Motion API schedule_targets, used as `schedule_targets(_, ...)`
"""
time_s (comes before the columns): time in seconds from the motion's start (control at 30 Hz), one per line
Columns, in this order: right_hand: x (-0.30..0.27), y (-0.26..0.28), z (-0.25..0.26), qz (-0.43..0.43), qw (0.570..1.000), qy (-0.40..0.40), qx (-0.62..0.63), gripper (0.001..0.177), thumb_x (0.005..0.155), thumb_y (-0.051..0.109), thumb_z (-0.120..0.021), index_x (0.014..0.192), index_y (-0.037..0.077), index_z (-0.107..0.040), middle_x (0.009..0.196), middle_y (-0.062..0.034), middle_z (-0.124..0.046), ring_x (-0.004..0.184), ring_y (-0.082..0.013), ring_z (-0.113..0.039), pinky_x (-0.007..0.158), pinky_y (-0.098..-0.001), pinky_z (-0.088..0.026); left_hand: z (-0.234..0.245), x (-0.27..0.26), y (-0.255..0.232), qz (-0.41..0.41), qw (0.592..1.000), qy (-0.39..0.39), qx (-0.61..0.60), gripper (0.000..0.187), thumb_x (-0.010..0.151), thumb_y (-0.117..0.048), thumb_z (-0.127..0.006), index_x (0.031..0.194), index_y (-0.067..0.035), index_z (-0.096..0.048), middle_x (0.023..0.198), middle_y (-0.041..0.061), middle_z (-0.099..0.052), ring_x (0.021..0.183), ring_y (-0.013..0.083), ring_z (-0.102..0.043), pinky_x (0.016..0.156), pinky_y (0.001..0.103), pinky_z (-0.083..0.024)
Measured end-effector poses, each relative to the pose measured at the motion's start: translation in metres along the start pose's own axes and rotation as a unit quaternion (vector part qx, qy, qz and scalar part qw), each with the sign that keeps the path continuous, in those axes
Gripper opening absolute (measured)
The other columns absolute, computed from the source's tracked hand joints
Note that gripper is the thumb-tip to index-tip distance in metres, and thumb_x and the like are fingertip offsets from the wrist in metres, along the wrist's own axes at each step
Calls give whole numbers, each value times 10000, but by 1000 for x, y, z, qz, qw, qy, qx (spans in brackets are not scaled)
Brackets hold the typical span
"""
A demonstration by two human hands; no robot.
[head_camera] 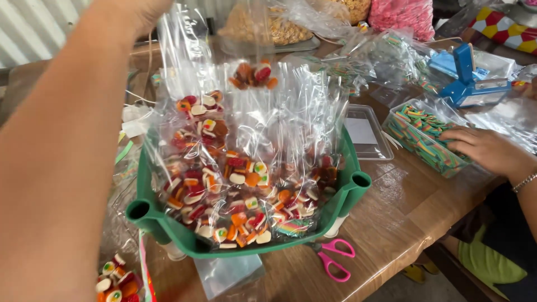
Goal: Packaging gummy candies and sticks into small plastic bags and organizing them in a crate
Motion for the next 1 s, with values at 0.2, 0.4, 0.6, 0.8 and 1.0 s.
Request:
schedule_targets(0.2,11,4,21,91,976,-48,-192,219,971,182,-521,1168,163,-617,1388,7,-631,1261,-235,-638,1055,-370,-539,-81,107,124,-4,997,-55,60,252,1052,-393,-638,1195,-185,-633,1029,-7,-618,856,169,-525,740,376,-428)
schedule_targets(0.4,24,-23,27,137,968,0,-208,210,989,296,-445,1085,230,-619,1268,76,-666,1165,-173,-659,1029,-342,-514,-113,13,74,-394,841,54,366,433,991,-390,-560,1381,-201,-539,1428,67,-438,1198,276,-429,984,528,-348)
schedule_targets(0.6,33,-31,6,71,976,168,-116,246,884,297,-618,1118,370,-592,1377,192,-588,1245,-41,-617,918,-250,-553,-125,10,90,-367,780,214,460,675,674,147,-763,1278,-132,-653,1492,138,-473,1289,349,-466,983,476,-564)
schedule_targets(0.8,53,2,35,-49,973,186,126,324,798,42,-774,997,276,-672,1057,155,-762,893,-36,-707,839,-219,-515,-125,26,98,-176,872,265,373,287,939,-80,-660,1219,-140,-672,1241,62,-458,1131,266,-460,844,412,-571)
schedule_targets(1.0,53,-16,18,-127,947,161,247,315,787,-9,-788,1040,174,-741,975,32,-785,870,-86,-742,861,-239,-549,-126,12,93,-32,905,313,287,227,1013,-104,-497,1206,-135,-612,1109,68,-537,901,235,-573,763,411,-493)
Point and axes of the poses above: each hand's wrist, its own x-axis towards the middle knuckle, its own z-axis out of the back of the hand, y = z × x, the point moved 1 cm from there along x, towards the middle knuckle
